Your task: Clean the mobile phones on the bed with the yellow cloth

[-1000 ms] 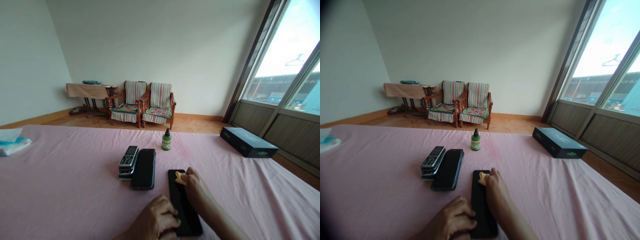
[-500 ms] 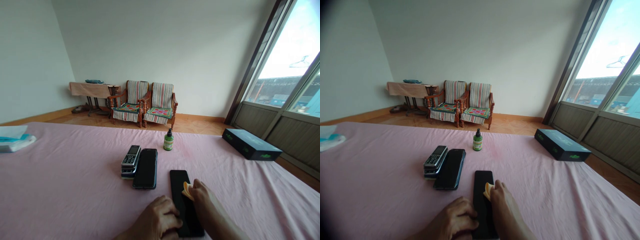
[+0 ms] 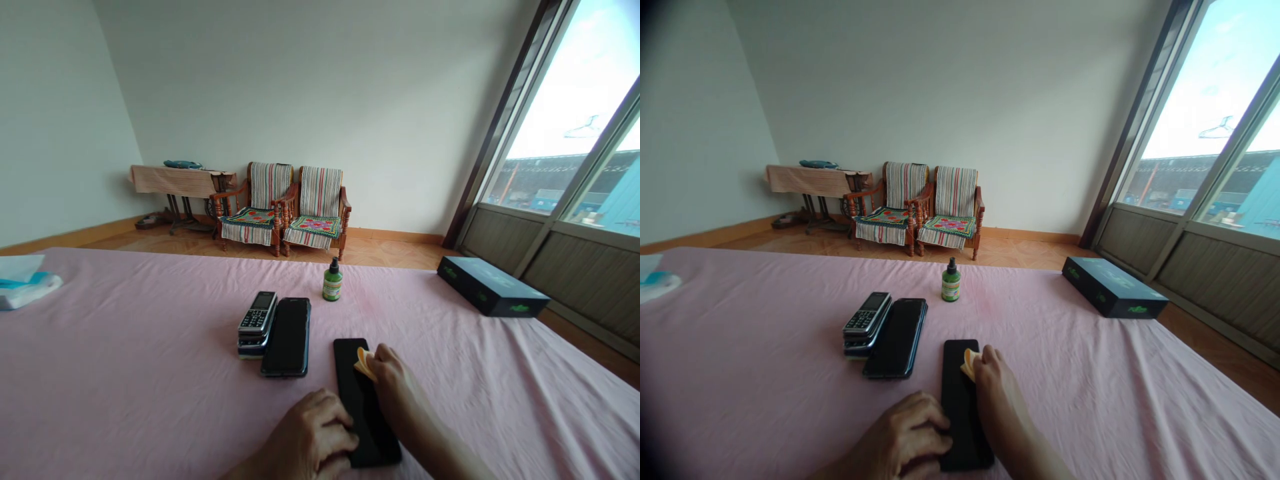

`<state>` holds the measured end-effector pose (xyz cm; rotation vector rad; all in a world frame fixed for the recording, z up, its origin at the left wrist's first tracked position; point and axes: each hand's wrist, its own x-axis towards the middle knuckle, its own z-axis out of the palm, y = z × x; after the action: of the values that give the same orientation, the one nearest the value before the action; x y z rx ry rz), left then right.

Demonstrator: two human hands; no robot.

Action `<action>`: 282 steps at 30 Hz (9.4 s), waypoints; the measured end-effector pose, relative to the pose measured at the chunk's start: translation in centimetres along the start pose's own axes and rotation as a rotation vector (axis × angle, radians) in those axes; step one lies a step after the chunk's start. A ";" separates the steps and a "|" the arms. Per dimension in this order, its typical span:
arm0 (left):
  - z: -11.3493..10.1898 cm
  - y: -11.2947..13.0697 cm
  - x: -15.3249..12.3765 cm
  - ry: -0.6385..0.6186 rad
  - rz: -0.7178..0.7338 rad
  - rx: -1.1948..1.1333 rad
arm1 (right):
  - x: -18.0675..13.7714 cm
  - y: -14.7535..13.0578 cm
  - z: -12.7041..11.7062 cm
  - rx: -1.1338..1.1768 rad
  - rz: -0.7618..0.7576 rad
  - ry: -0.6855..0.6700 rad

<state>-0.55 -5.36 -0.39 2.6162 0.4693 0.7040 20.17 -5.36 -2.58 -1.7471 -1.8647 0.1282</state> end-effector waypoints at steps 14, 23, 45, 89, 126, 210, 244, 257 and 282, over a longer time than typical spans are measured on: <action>-0.2 0.3 0.0 -0.033 -0.022 -0.006 | -4.8 -0.2 -0.5 -0.144 -0.047 -0.083; 0.1 -0.3 -0.1 0.062 0.083 0.081 | 4.0 -2.3 -1.0 -0.240 -0.094 -0.115; 1.5 0.2 -0.8 0.144 0.007 0.294 | 4.6 -2.9 0.8 -0.009 -0.252 -0.047; -0.1 0.8 -0.6 0.142 -0.269 0.027 | -5.1 -5.4 -1.8 0.270 -0.371 -0.194; -0.2 1.2 -0.5 0.089 -0.379 -0.007 | -2.1 -2.3 -1.3 0.251 -0.248 -0.079; -0.5 1.0 0.1 0.068 -0.080 0.096 | 0.9 -1.3 0.1 0.229 -0.183 0.041; -0.5 0.8 0.0 0.048 -0.336 -0.041 | -3.8 -1.5 -1.9 0.387 -0.335 -0.135; -0.3 0.5 -0.1 0.086 -0.277 -0.004 | 4.4 1.4 0.8 0.289 -0.284 0.073; -1.1 0.0 0.0 0.100 -0.298 -0.190 | -3.9 -2.9 -3.4 0.320 -0.498 -0.311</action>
<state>-1.13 -5.05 0.49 2.2782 0.7629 0.7410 19.06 -10.44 0.19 -1.0585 -2.2951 0.4953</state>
